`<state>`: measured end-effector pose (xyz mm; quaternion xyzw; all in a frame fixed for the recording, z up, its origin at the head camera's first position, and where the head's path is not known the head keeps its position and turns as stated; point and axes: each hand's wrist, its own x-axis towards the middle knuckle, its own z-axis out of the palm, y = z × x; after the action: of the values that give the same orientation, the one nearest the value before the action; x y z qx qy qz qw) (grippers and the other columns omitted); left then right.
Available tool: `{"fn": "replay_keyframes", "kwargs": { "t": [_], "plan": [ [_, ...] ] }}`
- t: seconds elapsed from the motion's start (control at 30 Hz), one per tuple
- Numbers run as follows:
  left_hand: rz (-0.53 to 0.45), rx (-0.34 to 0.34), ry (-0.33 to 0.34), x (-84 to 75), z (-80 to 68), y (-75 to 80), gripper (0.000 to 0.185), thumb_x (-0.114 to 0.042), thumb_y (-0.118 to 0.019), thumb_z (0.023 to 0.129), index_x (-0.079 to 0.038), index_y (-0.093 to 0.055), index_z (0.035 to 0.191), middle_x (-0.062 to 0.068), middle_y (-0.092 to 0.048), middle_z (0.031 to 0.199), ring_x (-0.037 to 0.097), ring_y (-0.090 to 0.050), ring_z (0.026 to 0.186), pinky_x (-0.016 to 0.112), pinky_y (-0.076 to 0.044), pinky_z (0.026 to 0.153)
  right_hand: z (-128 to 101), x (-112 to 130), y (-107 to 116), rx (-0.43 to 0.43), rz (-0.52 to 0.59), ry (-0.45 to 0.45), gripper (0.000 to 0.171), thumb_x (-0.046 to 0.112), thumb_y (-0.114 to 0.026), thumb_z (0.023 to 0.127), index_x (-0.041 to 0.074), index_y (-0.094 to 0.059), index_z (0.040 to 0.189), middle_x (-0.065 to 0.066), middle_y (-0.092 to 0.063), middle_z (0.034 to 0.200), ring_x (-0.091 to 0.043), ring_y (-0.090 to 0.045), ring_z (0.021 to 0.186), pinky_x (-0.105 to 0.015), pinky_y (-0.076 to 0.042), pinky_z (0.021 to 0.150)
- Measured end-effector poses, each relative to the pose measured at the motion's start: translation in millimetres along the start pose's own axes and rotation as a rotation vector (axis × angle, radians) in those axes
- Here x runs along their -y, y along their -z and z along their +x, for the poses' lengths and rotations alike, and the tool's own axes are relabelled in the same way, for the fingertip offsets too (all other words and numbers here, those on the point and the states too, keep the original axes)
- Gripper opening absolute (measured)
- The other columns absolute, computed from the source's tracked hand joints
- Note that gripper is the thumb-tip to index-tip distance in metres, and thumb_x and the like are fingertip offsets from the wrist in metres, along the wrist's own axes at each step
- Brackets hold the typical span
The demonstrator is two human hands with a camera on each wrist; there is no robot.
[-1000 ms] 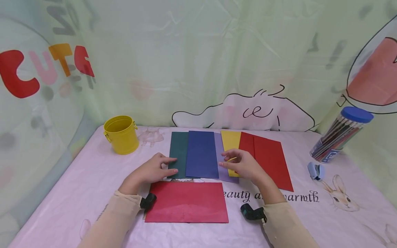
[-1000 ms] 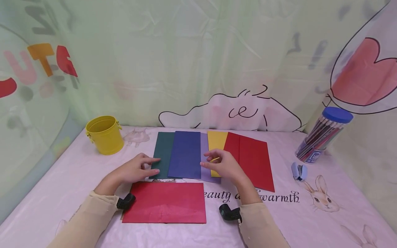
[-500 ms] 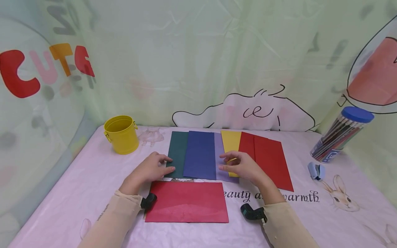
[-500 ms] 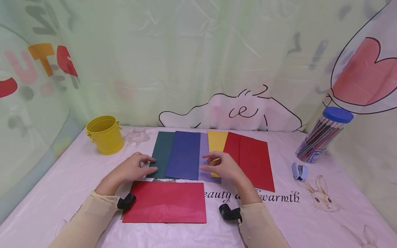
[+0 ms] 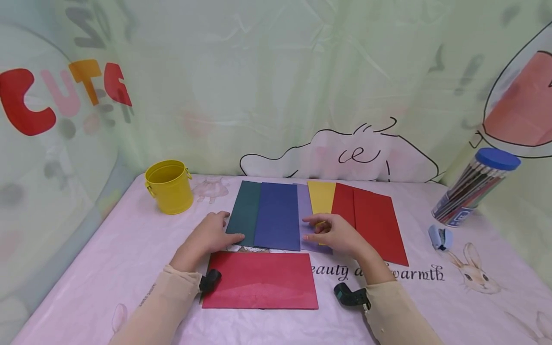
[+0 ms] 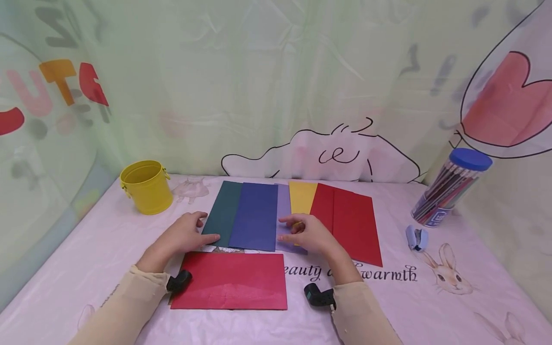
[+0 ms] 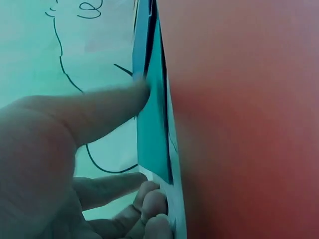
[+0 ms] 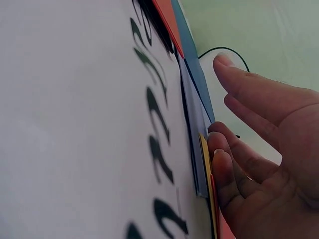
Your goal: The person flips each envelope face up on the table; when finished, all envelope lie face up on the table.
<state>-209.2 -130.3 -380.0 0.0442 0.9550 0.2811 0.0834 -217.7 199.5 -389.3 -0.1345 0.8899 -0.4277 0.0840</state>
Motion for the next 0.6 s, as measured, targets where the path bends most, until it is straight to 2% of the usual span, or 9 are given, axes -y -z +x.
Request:
{"fn": "replay_keyframes", "kwargs": {
  "t": [0.13,0.33,0.47,0.6],
  "plan": [
    [-0.015,-0.017,0.036,-3.7,-1.4,-0.7,0.087,-0.033,-0.085,0.08,0.006,-0.043,0.146,0.02,-0.062,0.121,0.034,-0.058,0.113,0.05,-0.048,0.097,-0.5,-0.2,-0.4,-0.003,-0.001,-0.001,0.053,0.027,-0.084,0.083,0.009,-0.068,0.13,-0.008,-0.061,0.104,-0.025,-0.055,0.095,-0.034,-0.052,0.075],
    [-0.065,-0.046,0.116,-5.5,0.0,-3.8,0.092,-0.029,-0.087,0.077,0.004,-0.04,0.149,0.019,-0.064,0.121,0.034,-0.06,0.112,0.051,-0.05,0.095,-0.1,-0.7,-0.7,-0.004,-0.003,-0.009,0.052,0.027,-0.084,0.083,0.009,-0.068,0.13,-0.008,-0.062,0.106,-0.025,-0.055,0.095,-0.034,-0.052,0.076],
    [-0.102,-0.038,0.1,-2.9,2.3,-4.9,0.093,-0.027,-0.086,0.079,0.001,-0.036,0.151,0.021,-0.063,0.124,0.035,-0.059,0.114,0.053,-0.047,0.097,0.4,-1.0,-0.7,-0.003,-0.005,-0.012,0.052,0.027,-0.084,0.083,0.009,-0.068,0.13,-0.007,-0.062,0.106,-0.025,-0.055,0.096,-0.034,-0.052,0.077],
    [-0.215,-0.013,0.05,0.8,4.7,-2.9,0.095,-0.022,-0.083,0.082,-0.009,-0.028,0.157,0.026,-0.056,0.134,0.039,-0.055,0.121,0.055,-0.044,0.1,-0.1,-0.6,-0.8,-0.001,0.001,-0.009,0.053,0.027,-0.084,0.083,0.009,-0.068,0.13,-0.007,-0.062,0.107,-0.025,-0.055,0.097,-0.034,-0.052,0.076]
  ]
}}
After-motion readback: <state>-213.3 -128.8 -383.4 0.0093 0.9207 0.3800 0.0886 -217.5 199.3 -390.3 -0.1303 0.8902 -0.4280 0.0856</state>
